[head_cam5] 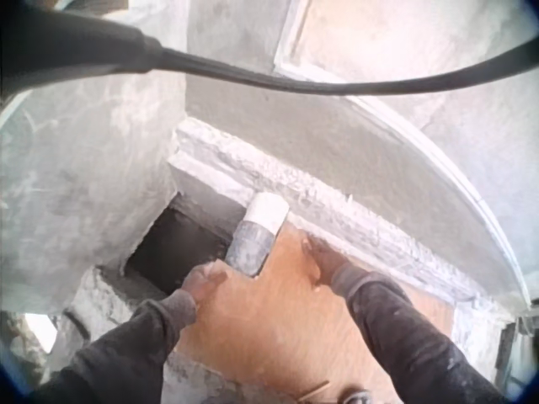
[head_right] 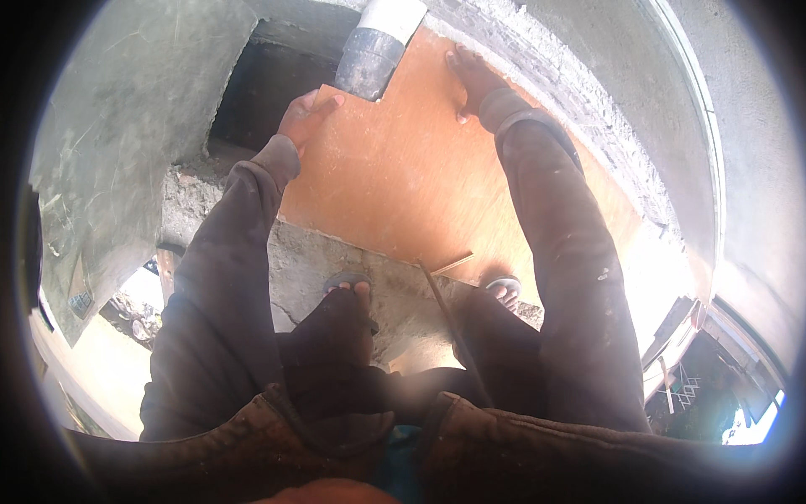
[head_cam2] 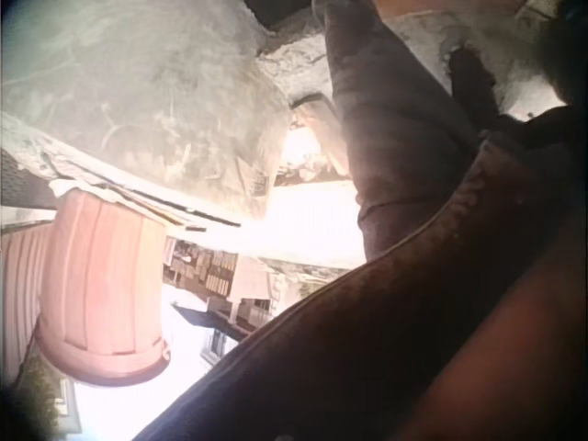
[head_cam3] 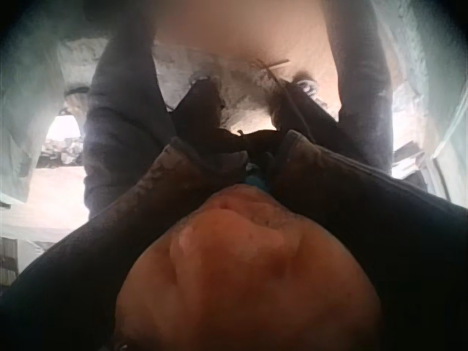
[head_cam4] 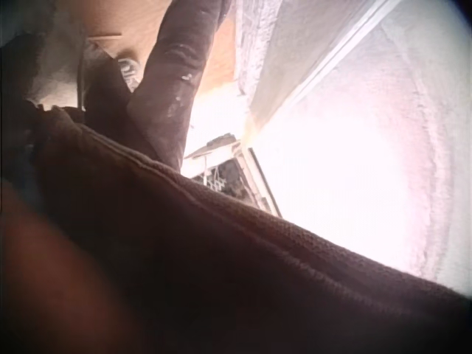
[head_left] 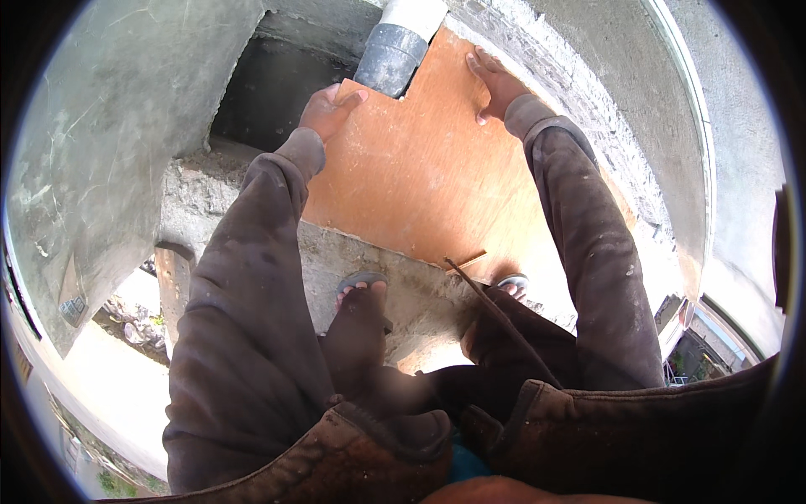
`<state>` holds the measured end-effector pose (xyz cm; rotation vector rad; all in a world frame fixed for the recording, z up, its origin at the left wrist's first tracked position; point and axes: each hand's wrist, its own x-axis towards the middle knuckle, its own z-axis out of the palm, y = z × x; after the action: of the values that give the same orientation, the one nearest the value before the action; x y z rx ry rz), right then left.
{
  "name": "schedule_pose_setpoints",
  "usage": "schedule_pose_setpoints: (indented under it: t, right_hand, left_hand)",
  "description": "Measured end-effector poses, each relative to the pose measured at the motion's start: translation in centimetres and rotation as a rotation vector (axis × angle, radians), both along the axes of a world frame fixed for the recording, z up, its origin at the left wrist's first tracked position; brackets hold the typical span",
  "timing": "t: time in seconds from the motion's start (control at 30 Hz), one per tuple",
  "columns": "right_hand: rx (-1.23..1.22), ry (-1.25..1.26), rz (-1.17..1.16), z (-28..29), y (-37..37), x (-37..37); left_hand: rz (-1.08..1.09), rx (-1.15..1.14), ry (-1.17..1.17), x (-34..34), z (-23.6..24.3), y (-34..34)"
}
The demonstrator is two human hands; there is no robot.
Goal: The person installs a large wooden panel into a curved concrete opening. They position the panel, then repeatedly hammer nails along the edges to secure it in place.
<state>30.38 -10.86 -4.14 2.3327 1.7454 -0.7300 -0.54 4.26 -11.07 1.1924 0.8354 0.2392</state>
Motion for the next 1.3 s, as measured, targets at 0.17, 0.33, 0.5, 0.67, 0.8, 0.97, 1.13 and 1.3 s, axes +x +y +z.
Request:
schedule_pose_setpoints:
  t: [0.17, 0.33, 0.5, 0.67, 0.8, 0.97, 1.13, 1.3]
  right_hand:
    - [-0.031, 0.045, -0.024, -0.4, -0.4, 0.0]
    - [-0.061, 0.003, -0.020, -0.4, 0.3, 0.3]
    - [-0.075, -0.044, -0.024, -1.0, -0.1, -0.2]
    - [0.003, -0.057, -0.013, -2.0, -0.7, 0.2]
    - [0.054, 0.010, 0.192, -4.3, -0.4, 3.4]
    - [0.054, -0.071, 0.216, -5.6, 0.5, 4.6]
    - [0.169, -0.020, 0.185, -6.2, 0.8, 3.9]
    - [0.045, 0.006, 0.028, -3.4, -1.8, 3.9]
  left_hand:
    - [-0.072, 0.079, 0.142, 0.1, 1.3, 0.4]
    - [-0.060, -0.007, 0.095, 0.6, 1.3, 0.7]
    - [-0.038, -0.149, 0.067, 0.3, 0.4, 0.2]
    - [0.045, -0.089, 0.004, 0.4, 1.7, -0.5]
    - [-0.071, 0.009, -0.051, 0.4, -1.3, -0.1]
    - [-0.281, 0.117, -0.148, -1.0, -1.6, 2.6]
    - [-0.816, 0.257, -0.037, -8.1, 0.9, 7.7]
    - [-0.301, 0.526, 0.461, -8.4, 1.0, -3.2]
